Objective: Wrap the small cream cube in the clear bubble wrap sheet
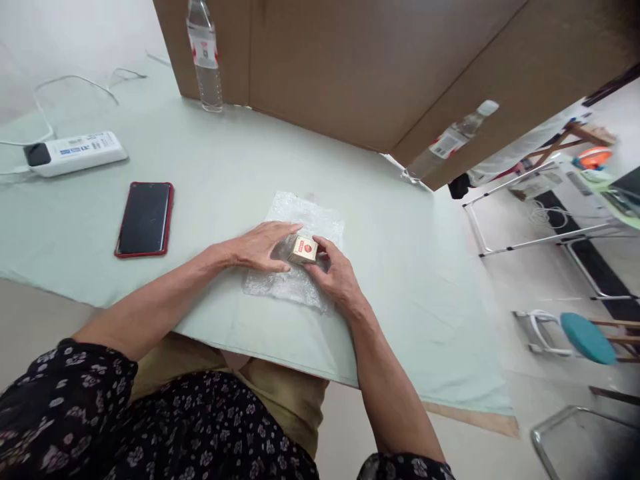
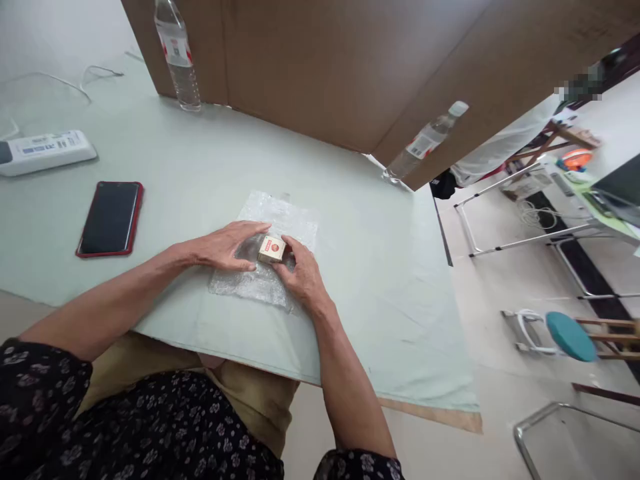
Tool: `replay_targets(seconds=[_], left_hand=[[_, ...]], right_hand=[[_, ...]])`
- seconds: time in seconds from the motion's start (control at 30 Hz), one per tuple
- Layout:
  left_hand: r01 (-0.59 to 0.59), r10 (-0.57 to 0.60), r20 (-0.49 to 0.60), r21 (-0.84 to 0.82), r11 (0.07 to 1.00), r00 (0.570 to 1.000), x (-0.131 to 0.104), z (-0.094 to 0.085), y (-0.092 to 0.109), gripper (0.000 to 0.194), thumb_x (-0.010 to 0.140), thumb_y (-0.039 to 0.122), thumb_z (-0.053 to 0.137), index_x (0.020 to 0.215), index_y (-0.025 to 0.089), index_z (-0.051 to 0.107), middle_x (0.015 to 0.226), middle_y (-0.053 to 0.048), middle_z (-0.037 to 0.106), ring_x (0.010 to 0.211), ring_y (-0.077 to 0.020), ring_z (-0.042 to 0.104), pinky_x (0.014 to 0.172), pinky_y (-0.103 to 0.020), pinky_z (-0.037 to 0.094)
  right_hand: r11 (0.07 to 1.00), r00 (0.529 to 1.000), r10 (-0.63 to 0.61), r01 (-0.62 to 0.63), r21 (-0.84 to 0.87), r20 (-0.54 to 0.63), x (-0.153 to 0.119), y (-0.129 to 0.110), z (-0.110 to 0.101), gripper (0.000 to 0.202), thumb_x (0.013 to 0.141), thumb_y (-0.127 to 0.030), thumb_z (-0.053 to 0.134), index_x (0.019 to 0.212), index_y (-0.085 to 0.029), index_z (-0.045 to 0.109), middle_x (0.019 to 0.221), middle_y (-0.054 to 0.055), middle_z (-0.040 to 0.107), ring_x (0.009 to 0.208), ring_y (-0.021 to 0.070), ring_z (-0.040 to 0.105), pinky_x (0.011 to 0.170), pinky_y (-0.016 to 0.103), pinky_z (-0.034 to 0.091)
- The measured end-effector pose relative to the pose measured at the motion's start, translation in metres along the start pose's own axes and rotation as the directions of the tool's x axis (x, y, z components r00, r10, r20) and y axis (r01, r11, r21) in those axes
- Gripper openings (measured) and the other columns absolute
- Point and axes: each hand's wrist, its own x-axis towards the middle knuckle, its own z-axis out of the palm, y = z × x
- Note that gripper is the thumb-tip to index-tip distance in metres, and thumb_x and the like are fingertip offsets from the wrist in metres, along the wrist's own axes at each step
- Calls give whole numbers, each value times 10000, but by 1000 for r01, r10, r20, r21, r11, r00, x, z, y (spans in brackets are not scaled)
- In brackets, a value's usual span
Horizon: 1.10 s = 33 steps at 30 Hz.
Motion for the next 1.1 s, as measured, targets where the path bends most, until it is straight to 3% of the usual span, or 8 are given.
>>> replay_targets(seconds=[0.1, 0.2, 0.47, 0.63, 0.83, 1.1], left_hand=[[-51, 48, -55, -53, 997, 997, 1, -3, 3, 822, 825, 358, 589, 1568, 185, 281, 1544, -151, 477, 1449, -352, 389, 1185, -549, 308], [-66, 62, -48, -74, 995, 997, 1, -2, 4, 828, 800, 272, 545, 1573, 184, 261, 1515, -134, 515, 1423, -330, 425, 1170, -533, 337], [-76, 76, 3, -6, 997, 997, 2, 8, -5, 888, 754, 302, 570, 1571, 179, 245, 1523, -143, 486, 1406, -341, 432, 1184, -514, 328], [-67, 67, 4, -14, 998, 998, 3, 7, -5, 874, 728, 321, 577, 1546, 175, 307, 1520, -152, 492, 1397, -375, 438, 1181, -550, 323], [-78, 78, 8, -14, 997, 997, 4, 5, -3, 868, 677, 253, 537, 1523, 227, 345, 1526, -114, 500, 1392, -357, 448, 1179, -550, 327], [-52, 53, 27, -45, 998, 998, 4, 1, -1, 857, 656, 225, 512, 1504, 214, 388, 1522, -100, 508, 1382, -348, 457, 1171, -519, 353]], right_hand=[[1000, 1000, -3, 3, -9, 1, 0, 3, 1, 585, 802, -280, 672, 1374, -247, 559, 1331, 102, 673, 1095, 277, 668, 1014, 492, 513], [1000, 1000, -10, 10, -2, -7, -1, 3, 2, 583, 805, -272, 663, 1377, -233, 559, 1332, 109, 671, 1110, 279, 661, 1008, 485, 518], [1000, 1000, 9, -9, 7, 10, 0, -3, -1, 566, 799, -276, 677, 1355, -260, 577, 1292, 89, 691, 1076, 266, 668, 977, 461, 534], [1000, 1000, 7, -7, 18, 21, 1, -3, -2, 561, 784, -255, 668, 1339, -237, 584, 1319, 103, 676, 1085, 267, 669, 987, 464, 526], [999, 999, 24, -25, 33, 24, 1, -5, -4, 542, 788, -259, 674, 1323, -247, 588, 1294, 91, 695, 1067, 259, 675, 987, 469, 525], [1000, 999, 6, -7, 13, 39, 3, -9, -8, 563, 785, -276, 685, 1335, -223, 570, 1308, 116, 668, 1076, 267, 670, 957, 463, 536]])
